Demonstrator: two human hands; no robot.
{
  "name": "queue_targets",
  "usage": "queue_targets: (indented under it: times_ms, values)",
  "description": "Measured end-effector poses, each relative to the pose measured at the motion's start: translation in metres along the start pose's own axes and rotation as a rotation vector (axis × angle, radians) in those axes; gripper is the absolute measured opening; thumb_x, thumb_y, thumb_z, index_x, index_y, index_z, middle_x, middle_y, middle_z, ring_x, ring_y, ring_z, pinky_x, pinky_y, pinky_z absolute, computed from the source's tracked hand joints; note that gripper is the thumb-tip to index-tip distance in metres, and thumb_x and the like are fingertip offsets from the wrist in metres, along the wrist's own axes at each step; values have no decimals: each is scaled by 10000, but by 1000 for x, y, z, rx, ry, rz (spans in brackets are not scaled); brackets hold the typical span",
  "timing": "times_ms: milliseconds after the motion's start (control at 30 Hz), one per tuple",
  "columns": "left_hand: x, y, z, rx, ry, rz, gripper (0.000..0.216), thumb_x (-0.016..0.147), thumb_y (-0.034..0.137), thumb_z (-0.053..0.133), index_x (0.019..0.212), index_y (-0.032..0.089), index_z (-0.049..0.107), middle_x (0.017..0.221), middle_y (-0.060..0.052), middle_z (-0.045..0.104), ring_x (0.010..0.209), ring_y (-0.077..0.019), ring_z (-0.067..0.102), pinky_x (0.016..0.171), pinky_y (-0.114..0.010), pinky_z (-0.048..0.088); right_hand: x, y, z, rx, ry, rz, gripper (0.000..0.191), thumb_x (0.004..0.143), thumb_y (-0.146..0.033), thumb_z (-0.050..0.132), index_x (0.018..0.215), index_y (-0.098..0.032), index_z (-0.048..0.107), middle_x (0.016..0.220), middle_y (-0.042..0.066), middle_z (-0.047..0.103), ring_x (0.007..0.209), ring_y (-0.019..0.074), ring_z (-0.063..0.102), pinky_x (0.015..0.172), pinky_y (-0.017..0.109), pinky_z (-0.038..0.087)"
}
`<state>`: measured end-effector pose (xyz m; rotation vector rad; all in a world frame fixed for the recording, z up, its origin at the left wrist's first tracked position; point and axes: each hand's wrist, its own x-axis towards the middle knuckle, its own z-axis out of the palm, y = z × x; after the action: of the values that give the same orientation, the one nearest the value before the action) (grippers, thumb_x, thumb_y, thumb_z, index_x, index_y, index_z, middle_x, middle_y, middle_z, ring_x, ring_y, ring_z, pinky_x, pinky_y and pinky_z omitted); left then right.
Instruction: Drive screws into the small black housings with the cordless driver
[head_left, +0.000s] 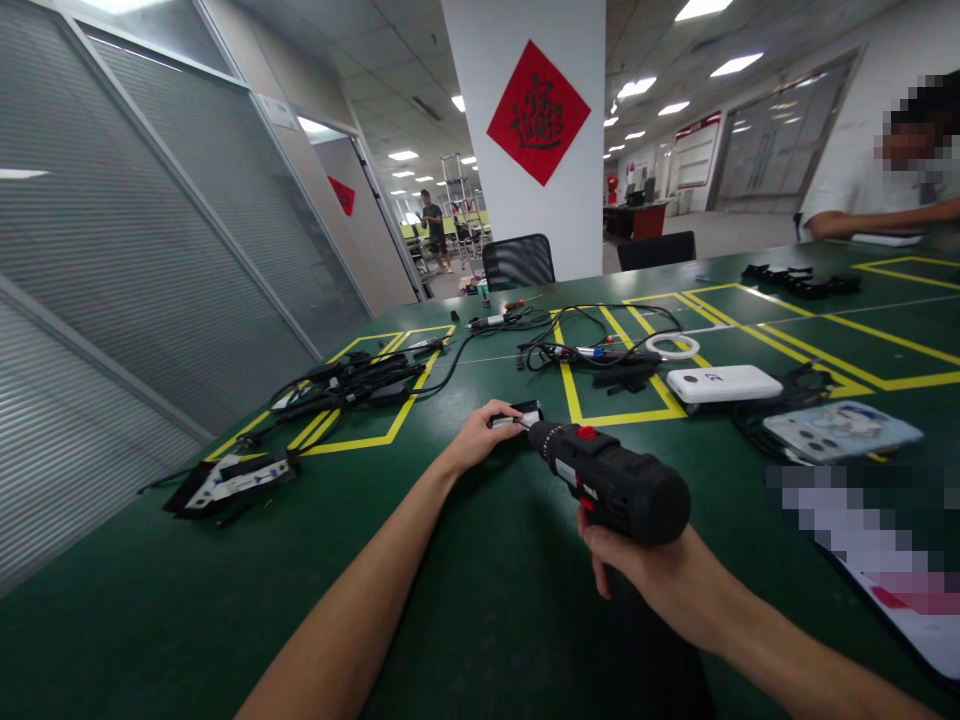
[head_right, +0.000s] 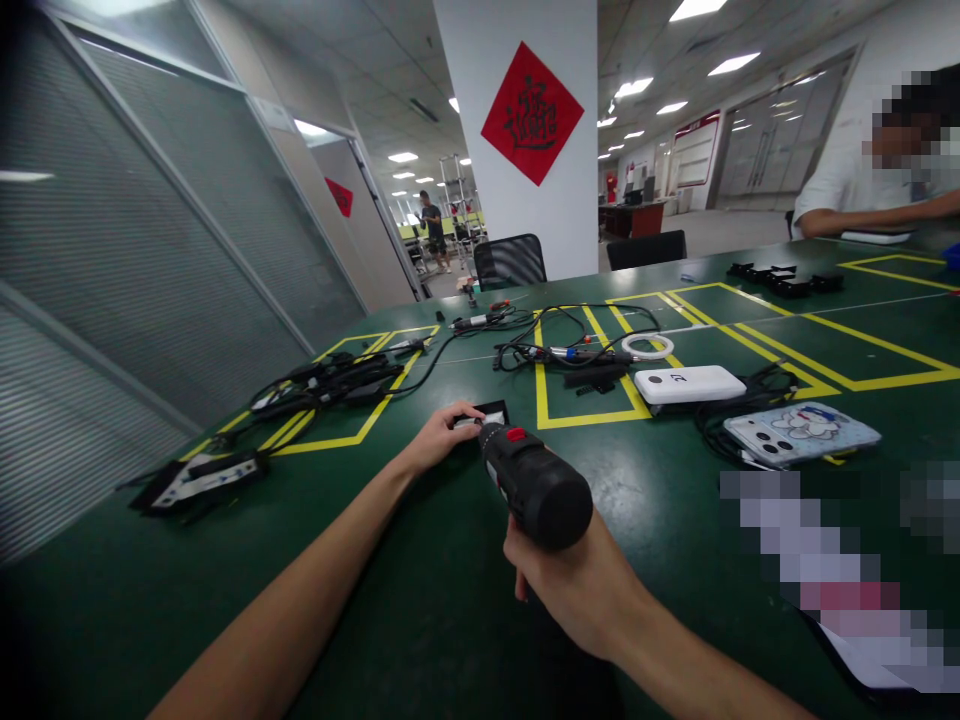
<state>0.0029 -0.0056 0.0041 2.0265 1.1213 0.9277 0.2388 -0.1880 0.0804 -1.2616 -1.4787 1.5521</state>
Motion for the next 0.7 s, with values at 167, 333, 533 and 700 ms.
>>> queue_targets:
  times_ms: [167, 333, 533, 700]
  values:
    - [0, -2, 0, 2, 4, 7, 278, 720, 369, 637, 934, 192, 651, 1039, -50, 591, 1000, -206, 540, 919, -342, 379, 0, 3, 4, 62, 26, -36, 107, 802, -230, 519, 888, -168, 505, 671, -38, 539, 536, 102, 530, 564, 261, 421]
    - [0, 0, 0, 13, 0, 0, 279, 724, 371, 634, 940, 195, 647, 1046, -46, 590, 1006, -204, 538, 928, -335, 375, -2, 2, 3, 48, 28, -28, 145, 794, -239, 529, 921, -170, 518, 696, -33, 555, 526, 98, 527, 540, 252, 411]
    - [-1, 1, -1, 2, 2, -5, 289, 722, 380, 634, 941, 192, 651, 1055, -52, 583, 1004, -205, 538, 918, -338, 382, -3, 0, 2, 7, 25, 2, 117, 812, -264, 510, 869, -167, 541, 641, -32, 560, 549, 110, 534, 564, 256, 413]
    - [-1, 1, -1, -2, 2, 0, 283, 721, 366, 639, 945, 194, 652, 1053, -53, 587, 1009, -208, 535, 921, -344, 376, -3, -4, 3, 33, 38, 20, 198, 790, -213, 520, 981, -163, 534, 615, -48, 545, 525, 100, 519, 523, 230, 396]
